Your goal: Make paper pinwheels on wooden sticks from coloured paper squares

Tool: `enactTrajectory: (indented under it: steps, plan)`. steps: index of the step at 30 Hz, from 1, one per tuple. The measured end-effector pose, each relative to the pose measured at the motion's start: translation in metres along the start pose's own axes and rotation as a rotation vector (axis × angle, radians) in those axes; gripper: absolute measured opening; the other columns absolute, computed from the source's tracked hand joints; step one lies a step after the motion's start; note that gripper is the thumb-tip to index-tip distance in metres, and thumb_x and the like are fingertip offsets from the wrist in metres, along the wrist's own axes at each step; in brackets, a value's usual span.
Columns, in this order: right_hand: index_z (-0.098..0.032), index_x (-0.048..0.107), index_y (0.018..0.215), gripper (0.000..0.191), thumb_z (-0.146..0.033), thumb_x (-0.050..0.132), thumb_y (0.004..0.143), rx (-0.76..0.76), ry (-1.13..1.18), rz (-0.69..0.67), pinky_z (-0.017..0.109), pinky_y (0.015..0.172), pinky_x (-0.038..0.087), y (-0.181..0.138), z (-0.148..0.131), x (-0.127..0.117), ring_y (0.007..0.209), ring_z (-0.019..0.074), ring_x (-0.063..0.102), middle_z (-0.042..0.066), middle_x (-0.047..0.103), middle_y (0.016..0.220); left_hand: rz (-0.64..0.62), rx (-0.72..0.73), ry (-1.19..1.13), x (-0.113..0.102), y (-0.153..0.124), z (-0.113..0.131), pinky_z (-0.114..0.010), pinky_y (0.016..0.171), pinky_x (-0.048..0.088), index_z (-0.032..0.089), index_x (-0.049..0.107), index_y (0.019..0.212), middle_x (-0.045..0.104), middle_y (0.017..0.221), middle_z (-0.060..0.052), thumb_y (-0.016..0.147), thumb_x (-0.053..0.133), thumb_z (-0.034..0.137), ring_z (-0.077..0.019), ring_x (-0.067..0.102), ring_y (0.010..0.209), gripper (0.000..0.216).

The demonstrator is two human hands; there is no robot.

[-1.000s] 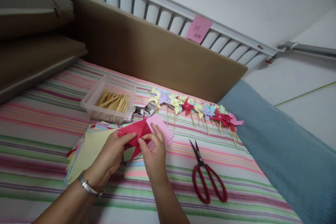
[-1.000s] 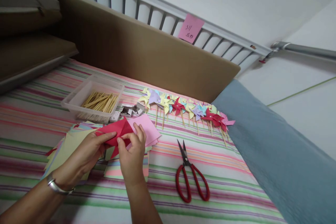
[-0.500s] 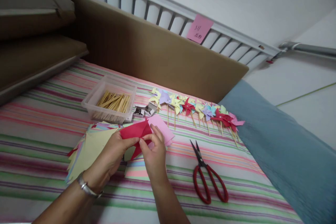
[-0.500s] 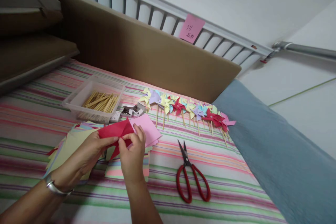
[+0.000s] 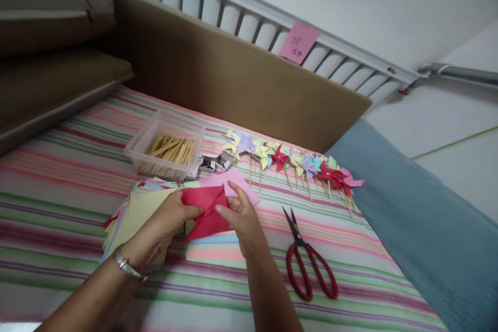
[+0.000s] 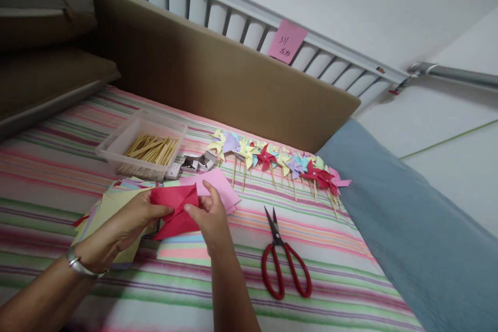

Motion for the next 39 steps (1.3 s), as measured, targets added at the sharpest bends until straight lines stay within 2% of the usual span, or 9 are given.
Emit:
enactTrajectory:
  steps: [3,7,11,15,23,30,35,37,39]
  plan:
    - [-0.022,0.047,0.127,0.074,-0.023,0.078,0.06,0.096,0.102,-0.101,0.033,0.065,0.052,-0.002,0.0,0.0,0.066,0.0198,0.066,-0.003,0.068,0.071,-0.027,-0.016,0.032,0.001,-0.001,0.0,-0.026,0.055,0.043,0.014,0.067,0.069,0.067,0.057,-0.002,0.047,0.074,0.009,-0.019,0.061,0.056,0.023]
    - [-0.023,0.055,0.117,0.067,-0.019,0.08,0.054,0.126,0.137,-0.111,0.033,0.069,0.053,-0.006,0.002,0.003,0.077,0.0209,0.067,0.0,0.071,0.091,-0.017,-0.021,0.064,0.0,0.001,-0.004,-0.026,0.054,0.042,0.014,0.066,0.068,0.065,0.056,-0.001,0.047,0.073,0.008,-0.0184,0.061,0.055,0.023]
    - [-0.021,0.057,0.115,0.066,-0.017,0.079,0.053,0.148,0.133,-0.07,0.033,0.069,0.053,-0.007,0.003,0.005,0.074,0.0201,0.067,0.001,0.072,0.089,-0.047,0.025,0.074,-0.002,0.005,-0.011,-0.027,0.06,0.045,0.014,0.067,0.078,0.069,0.064,-0.002,0.051,0.073,0.01,-0.0193,0.063,0.06,0.028]
    - [-0.019,0.058,0.112,0.059,-0.018,0.077,0.057,0.091,0.214,-0.025,0.036,0.074,0.052,-0.007,0.002,0.008,0.077,0.0209,0.067,0.003,0.072,0.089,-0.12,0.031,-0.021,0.0,0.004,-0.014,-0.029,0.068,0.047,0.016,0.067,0.091,0.072,0.075,-0.005,0.056,0.075,0.016,-0.0193,0.065,0.068,0.035]
    - [-0.019,0.059,0.107,0.047,-0.02,0.075,0.063,-0.041,0.303,0.116,0.035,0.075,0.052,-0.008,0.006,0.022,0.079,0.0207,0.066,0.003,0.072,0.089,-0.091,0.053,-0.018,0.002,0.008,-0.02,-0.026,0.062,0.043,0.013,0.071,0.076,0.071,0.071,-0.006,0.058,0.078,0.025,-0.0154,0.06,0.059,0.023]
    - [-0.02,0.059,0.1,0.041,-0.021,0.075,0.063,-0.041,0.316,0.151,0.033,0.07,0.053,-0.009,0.013,0.03,0.072,0.0195,0.067,0.002,0.072,0.089,-0.056,0.093,-0.002,-0.005,0.014,-0.026,-0.027,0.06,0.043,0.012,0.068,0.073,0.069,0.067,-0.005,0.061,0.074,0.026,-0.0167,0.06,0.059,0.019]
    - [-0.019,0.055,0.11,0.043,-0.022,0.07,0.07,-0.074,0.205,0.114,0.032,0.074,0.052,-0.008,0.012,0.027,0.08,0.0194,0.066,0.003,0.071,0.091,-0.014,0.034,-0.064,-0.009,0.017,-0.017,-0.026,0.054,0.041,0.013,0.064,0.062,0.065,0.058,-0.002,0.051,0.079,0.025,-0.0156,0.058,0.053,0.023]
    - [-0.019,0.05,0.12,0.048,-0.023,0.065,0.074,-0.136,0.021,0.187,0.035,0.075,0.051,-0.009,0.011,0.023,0.081,0.0196,0.064,0.004,0.069,0.089,0.008,0.009,-0.116,-0.015,0.018,-0.011,-0.026,0.055,0.042,0.014,0.065,0.064,0.066,0.057,-0.002,0.048,0.08,0.024,-0.0154,0.058,0.053,0.024]
    - [-0.02,0.052,0.121,0.044,-0.023,0.061,0.078,-0.324,-0.263,0.279,0.039,0.081,0.049,-0.013,0.009,0.019,0.087,0.0207,0.062,0.005,0.065,0.092,0.013,0.016,-0.138,-0.021,0.019,-0.005,-0.027,0.057,0.043,0.014,0.066,0.066,0.067,0.059,-0.002,0.049,0.08,0.023,-0.0158,0.059,0.054,0.024]
Point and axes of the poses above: each hand's wrist, its own y-axis towards the middle knuckle, its own x-axis out of the palm, z = x × y, the point moved 1 cm from there along y, towards the middle knuckle
